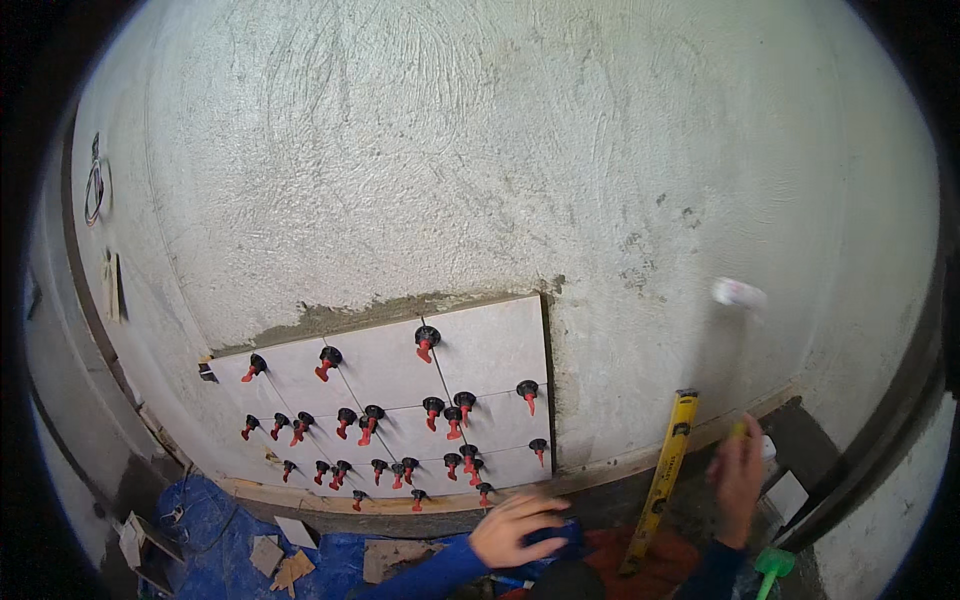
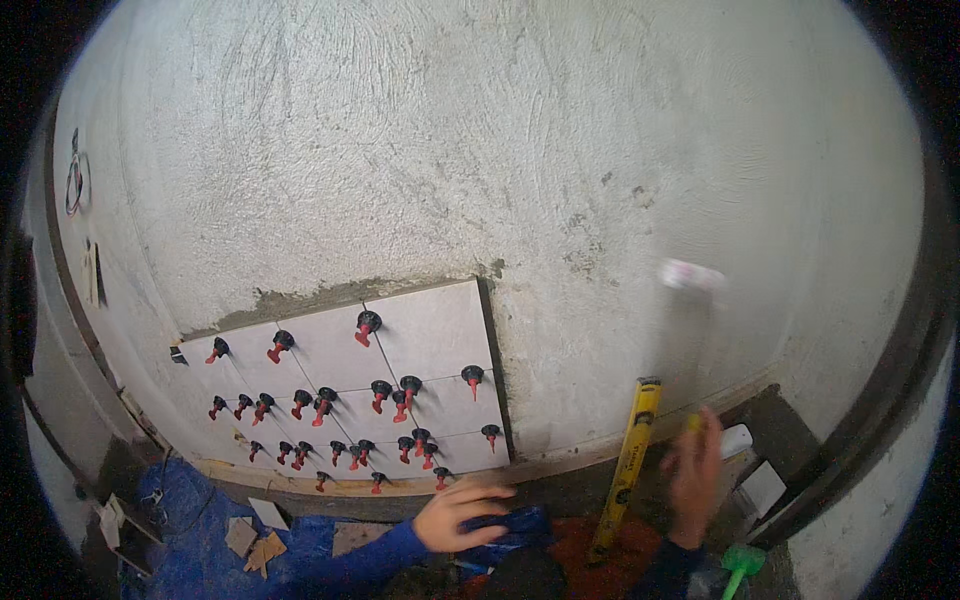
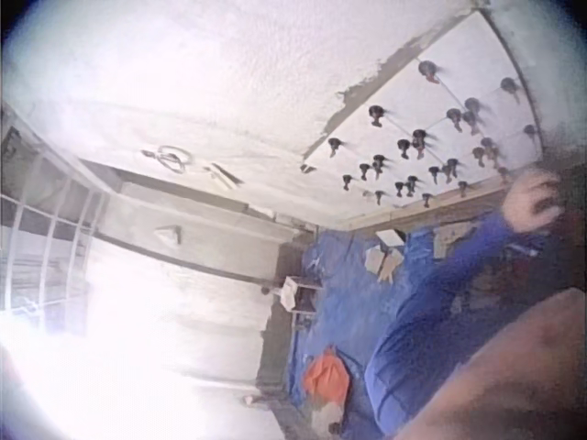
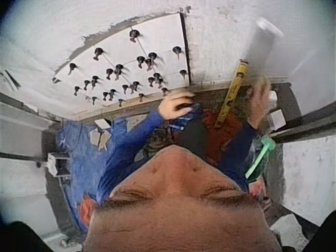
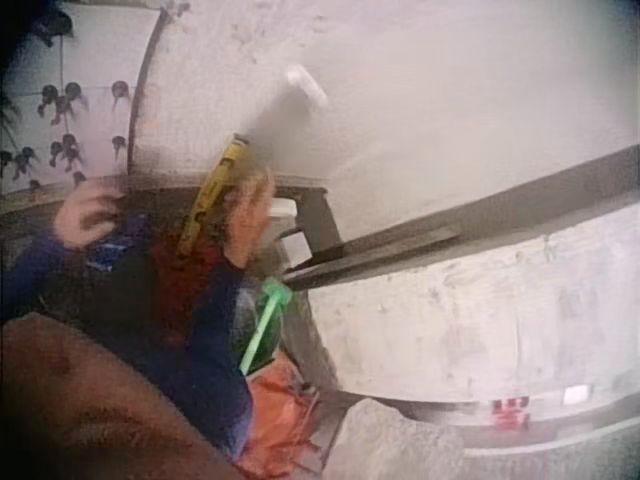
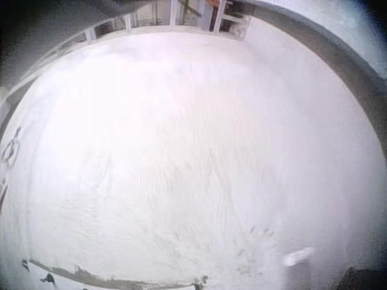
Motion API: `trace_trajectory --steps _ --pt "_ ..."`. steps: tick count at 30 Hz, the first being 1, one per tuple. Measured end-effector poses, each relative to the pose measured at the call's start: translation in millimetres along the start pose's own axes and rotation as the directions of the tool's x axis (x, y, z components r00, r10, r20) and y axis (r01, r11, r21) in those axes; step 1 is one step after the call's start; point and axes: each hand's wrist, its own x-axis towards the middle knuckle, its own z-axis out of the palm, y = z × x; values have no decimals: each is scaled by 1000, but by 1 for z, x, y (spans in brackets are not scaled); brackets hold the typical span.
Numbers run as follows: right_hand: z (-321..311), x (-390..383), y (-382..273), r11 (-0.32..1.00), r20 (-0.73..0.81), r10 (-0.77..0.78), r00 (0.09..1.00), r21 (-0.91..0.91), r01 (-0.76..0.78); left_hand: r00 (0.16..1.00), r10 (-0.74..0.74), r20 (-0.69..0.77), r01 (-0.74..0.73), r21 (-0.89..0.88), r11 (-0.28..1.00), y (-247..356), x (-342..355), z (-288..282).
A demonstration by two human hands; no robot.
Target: The person is installing white tiles on a wall using tile leveling clips. They apply adhesive with a trowel, tap tiles into place with a rubber mallet, wipe excess adhesive with a sponge, and check alignment with a spirit level.
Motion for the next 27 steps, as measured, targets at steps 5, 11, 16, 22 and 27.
trace_trajectory --steps 5,11,16,22,27 --pt "112 -33 -58 969 397 -211 893 207 137 799 -580 -157 538 -245 807 -10 -153 -25" --pt "187 -56 -86 788 257 -583 771 -52 613 441 -877 -192 500 -759 418 -20 -305 -31" --pt "208 -45 -122 777 270 -582 767 -93 622 467 -873 -141 -75 -990 120 -31 -360 -19" --pt "254 37 -225 557 138 -809 571 -131 820 347 -937 -36 -105 -994 -1 -18 -395 -6" --pt "273 93 -315 655 235 -712 661 -116 747 423 -899 -114 -268 -963 -4 -26 -411 4"
